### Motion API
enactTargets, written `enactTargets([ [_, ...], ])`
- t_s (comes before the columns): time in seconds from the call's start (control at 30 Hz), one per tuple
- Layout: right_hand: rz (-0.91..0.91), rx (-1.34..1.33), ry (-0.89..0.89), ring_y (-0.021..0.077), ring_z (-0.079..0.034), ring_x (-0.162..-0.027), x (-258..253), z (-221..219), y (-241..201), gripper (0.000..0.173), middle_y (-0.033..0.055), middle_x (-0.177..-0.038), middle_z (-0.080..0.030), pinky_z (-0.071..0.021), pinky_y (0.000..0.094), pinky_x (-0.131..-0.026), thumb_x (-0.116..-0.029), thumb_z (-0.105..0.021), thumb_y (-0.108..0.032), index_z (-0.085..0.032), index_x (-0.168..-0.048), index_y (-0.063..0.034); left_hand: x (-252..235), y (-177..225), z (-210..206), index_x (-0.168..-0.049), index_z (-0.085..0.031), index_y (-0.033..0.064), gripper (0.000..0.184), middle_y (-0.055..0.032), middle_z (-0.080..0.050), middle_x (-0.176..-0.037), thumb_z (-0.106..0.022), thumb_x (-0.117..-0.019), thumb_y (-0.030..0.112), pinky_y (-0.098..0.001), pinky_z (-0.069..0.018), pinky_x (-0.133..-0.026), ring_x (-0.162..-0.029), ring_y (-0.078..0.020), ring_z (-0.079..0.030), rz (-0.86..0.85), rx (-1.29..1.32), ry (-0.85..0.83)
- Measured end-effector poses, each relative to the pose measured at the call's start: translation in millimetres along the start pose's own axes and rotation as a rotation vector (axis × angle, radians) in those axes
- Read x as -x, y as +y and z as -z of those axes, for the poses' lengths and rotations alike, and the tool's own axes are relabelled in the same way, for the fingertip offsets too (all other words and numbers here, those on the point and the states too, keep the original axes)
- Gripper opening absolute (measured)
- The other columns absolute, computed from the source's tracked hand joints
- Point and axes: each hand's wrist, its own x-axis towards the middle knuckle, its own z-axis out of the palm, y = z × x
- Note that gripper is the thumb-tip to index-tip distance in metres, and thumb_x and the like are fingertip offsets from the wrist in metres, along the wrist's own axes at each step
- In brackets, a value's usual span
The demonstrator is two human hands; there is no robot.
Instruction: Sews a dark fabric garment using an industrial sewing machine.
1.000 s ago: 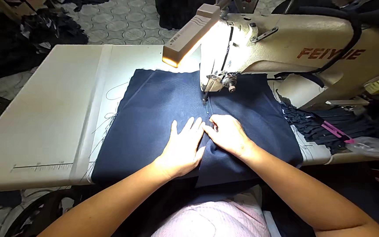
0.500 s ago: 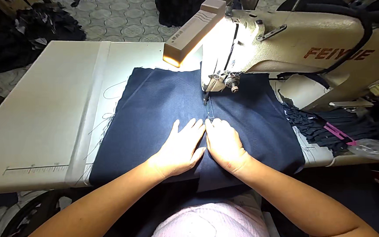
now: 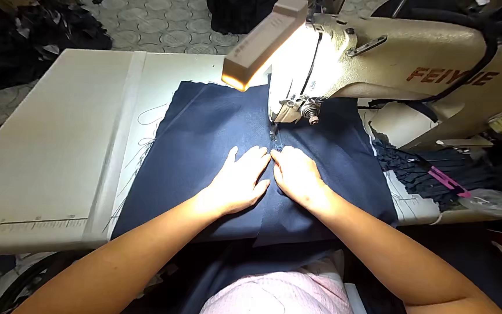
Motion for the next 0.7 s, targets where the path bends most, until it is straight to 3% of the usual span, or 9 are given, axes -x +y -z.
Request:
enactTargets([
  [0.23, 0.008, -0.014, 0.041, 0.0357, -0.067, -0.104, -16, -2, 7, 0.029, 0.0203, -0.106, -0.068, -0.0557, 0.0502, -0.082, -0.1011, -0.052, -0.009, -0.071, -0.121, 0.0012, -16, -14, 4, -0.155, -0.046, 0.0094, 0.061, -0.0091, -0.043, -0.161, -0.036, -0.1033, 0.041, -0.0692, -0.0135, -0.121, -0.154, -0.0257, -0.032, -0.018, -0.023, -0.006],
  [0.33, -0.009, -0.093, 0.152, 0.0357, -0.069, -0.103, -21, -10, 13, 0.03, 0.0202, -0.103, -0.07, -0.0556, 0.0514, -0.086, -0.1012, -0.053, -0.011, -0.074, -0.12, -0.0006, -22, -20, 4, -0.155, -0.045, 0.0081, 0.061, -0.0099, -0.042, -0.162, -0.036, -0.1043, 0.041, -0.0698, -0.013, -0.12, -0.154, -0.0268, -0.032, -0.024, -0.029, -0.01],
  [0.47, 0.137, -0.231, 0.378, 0.0383, -0.064, -0.106, -32, -21, 39, 0.022, 0.02, -0.101, -0.067, -0.0509, 0.0531, -0.093, -0.0925, -0.067, -0.019, -0.074, -0.093, 0.0019, -30, -29, 9, -0.154, -0.046, 0.0068, 0.061, -0.011, -0.042, -0.161, -0.039, -0.1042, 0.041, -0.0705, -0.0131, -0.12, -0.154, -0.027, -0.032, -0.049, -0.008, -0.024],
  [0.53, 0.385, -0.278, 0.4, 0.0372, -0.059, -0.11, -40, -21, 63, 0.031, 0.0184, -0.104, -0.067, -0.0461, 0.0521, -0.097, -0.0927, -0.062, -0.024, -0.067, -0.072, -0.0012, -30, -32, 8, -0.153, -0.046, 0.0066, 0.061, -0.0114, -0.043, -0.161, -0.038, -0.104, 0.042, -0.0708, -0.0128, -0.12, -0.154, -0.0275, -0.032, -0.075, -0.005, -0.018],
  [0.6, 0.659, -0.369, 0.379, 0.0324, -0.064, -0.104, -47, -20, 87, 0.041, 0.0159, -0.092, -0.069, -0.0458, 0.0486, -0.096, -0.0973, -0.053, -0.022, -0.061, -0.061, -0.0048, -30, -35, 8, -0.154, -0.045, 0.0066, 0.062, -0.0117, -0.042, -0.161, -0.038, -0.1046, 0.043, -0.071, -0.0118, -0.12, -0.154, -0.0278, -0.031, -0.09, 0.001, -0.026],
  [0.63, 0.709, -0.406, 0.352, 0.0308, -0.066, -0.098, -48, -19, 93, 0.042, 0.0153, -0.084, -0.069, -0.0463, 0.0466, -0.093, -0.0986, -0.051, -0.021, -0.061, -0.062, -0.0035, -30, -34, 10, -0.155, -0.044, 0.0063, 0.062, -0.012, -0.041, -0.162, -0.038, -0.105, 0.043, -0.0713, -0.0111, -0.12, -0.154, -0.0282, -0.03, -0.089, 0.003, -0.033],
  [0.7, 0.579, -0.403, 0.315, 0.0261, -0.068, -0.087, -39, -12, 85, 0.038, 0.0131, -0.078, -0.07, -0.0509, 0.0443, -0.086, -0.0996, -0.049, -0.019, -0.069, -0.075, 0.0021, -27, -25, 13, -0.155, -0.044, 0.0072, 0.06, -0.0106, -0.04, -0.163, -0.038, -0.1057, 0.04, -0.0731, -0.0102, -0.119, -0.155, -0.0286, -0.029, -0.033, -0.004, -0.046],
])
